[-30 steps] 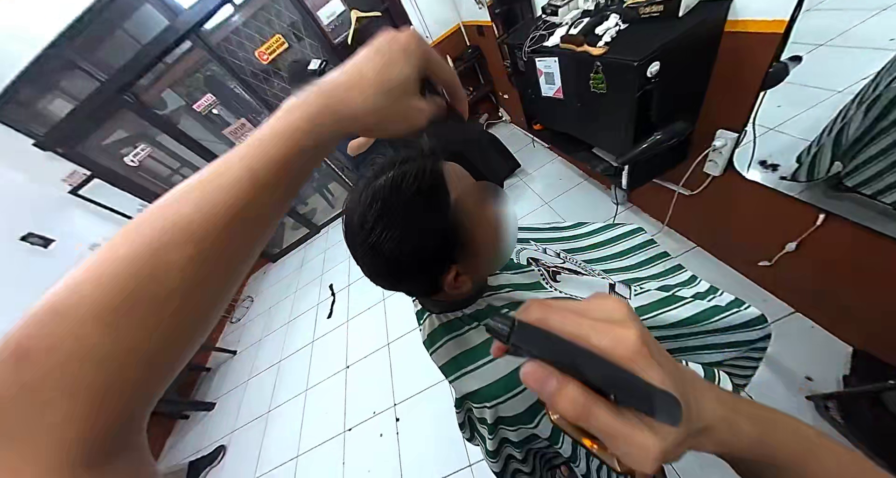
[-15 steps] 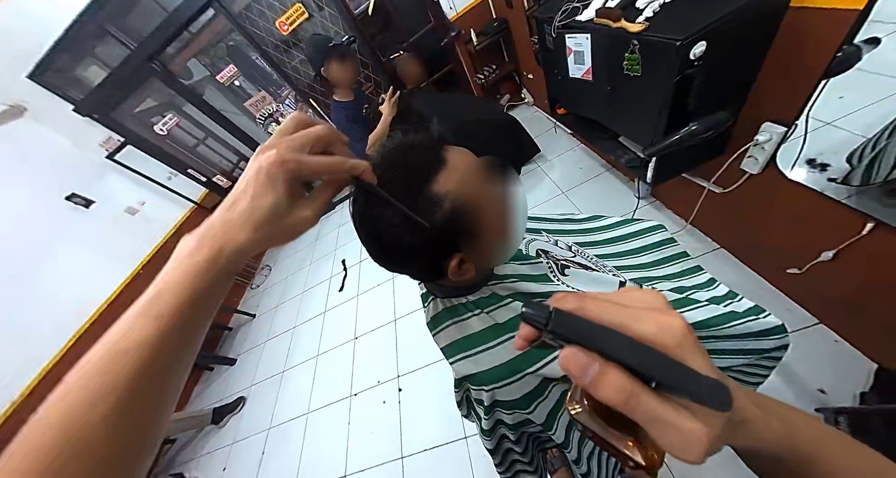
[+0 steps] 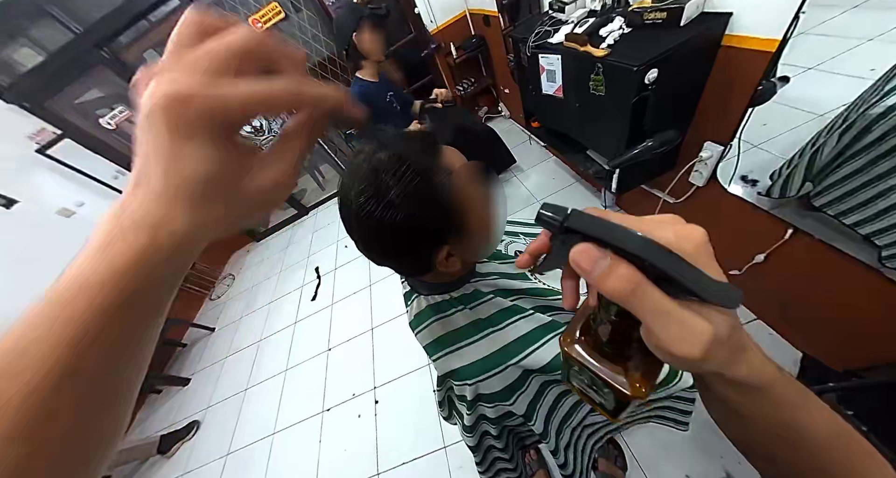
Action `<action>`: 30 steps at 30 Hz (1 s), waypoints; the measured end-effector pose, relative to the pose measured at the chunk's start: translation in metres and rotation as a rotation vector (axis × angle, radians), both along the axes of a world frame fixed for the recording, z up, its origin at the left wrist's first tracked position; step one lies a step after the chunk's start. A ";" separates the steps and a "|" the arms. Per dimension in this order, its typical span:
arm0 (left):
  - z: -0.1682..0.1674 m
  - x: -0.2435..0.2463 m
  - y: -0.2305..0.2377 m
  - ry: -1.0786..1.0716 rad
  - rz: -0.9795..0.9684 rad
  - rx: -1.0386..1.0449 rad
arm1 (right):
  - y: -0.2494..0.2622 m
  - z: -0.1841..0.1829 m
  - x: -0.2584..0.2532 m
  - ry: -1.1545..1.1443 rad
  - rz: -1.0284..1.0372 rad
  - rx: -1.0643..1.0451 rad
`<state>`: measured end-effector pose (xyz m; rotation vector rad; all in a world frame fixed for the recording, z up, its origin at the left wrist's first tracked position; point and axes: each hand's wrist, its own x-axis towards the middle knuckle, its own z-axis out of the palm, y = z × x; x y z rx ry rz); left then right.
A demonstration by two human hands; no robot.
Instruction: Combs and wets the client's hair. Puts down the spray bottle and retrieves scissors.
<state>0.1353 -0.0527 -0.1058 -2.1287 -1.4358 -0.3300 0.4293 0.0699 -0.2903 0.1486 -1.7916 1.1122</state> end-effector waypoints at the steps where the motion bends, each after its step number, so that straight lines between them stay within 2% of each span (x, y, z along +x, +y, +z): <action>1: 0.010 0.015 0.028 -0.009 -0.017 -0.029 | 0.001 0.001 -0.003 0.004 -0.021 0.001; 4: 0.016 0.043 0.107 -0.002 -0.020 -0.271 | 0.004 -0.001 -0.020 -0.001 -0.067 0.001; 7: 0.009 0.064 0.153 0.064 0.097 -0.547 | 0.003 -0.007 -0.040 -0.047 -0.160 -0.005; 9: 0.008 0.075 0.164 0.124 0.160 -0.640 | -0.001 -0.011 -0.047 -0.065 -0.136 -0.028; 15: 0.009 0.072 0.170 0.154 0.186 -0.688 | -0.017 -0.016 -0.052 -0.039 -0.138 -0.015; 19: 0.004 0.043 0.159 0.096 0.166 -0.714 | -0.035 -0.018 -0.048 -0.036 -0.043 0.046; 23: 0.002 -0.007 0.122 0.045 0.129 -0.666 | -0.057 -0.026 -0.047 -0.017 0.074 0.048; 27: -0.010 -0.052 0.066 -0.016 -0.005 -0.496 | -0.077 -0.034 -0.048 0.005 0.098 0.072; 30: -0.031 -0.075 0.022 -0.086 -0.011 -0.324 | -0.090 -0.040 -0.049 0.010 0.112 0.068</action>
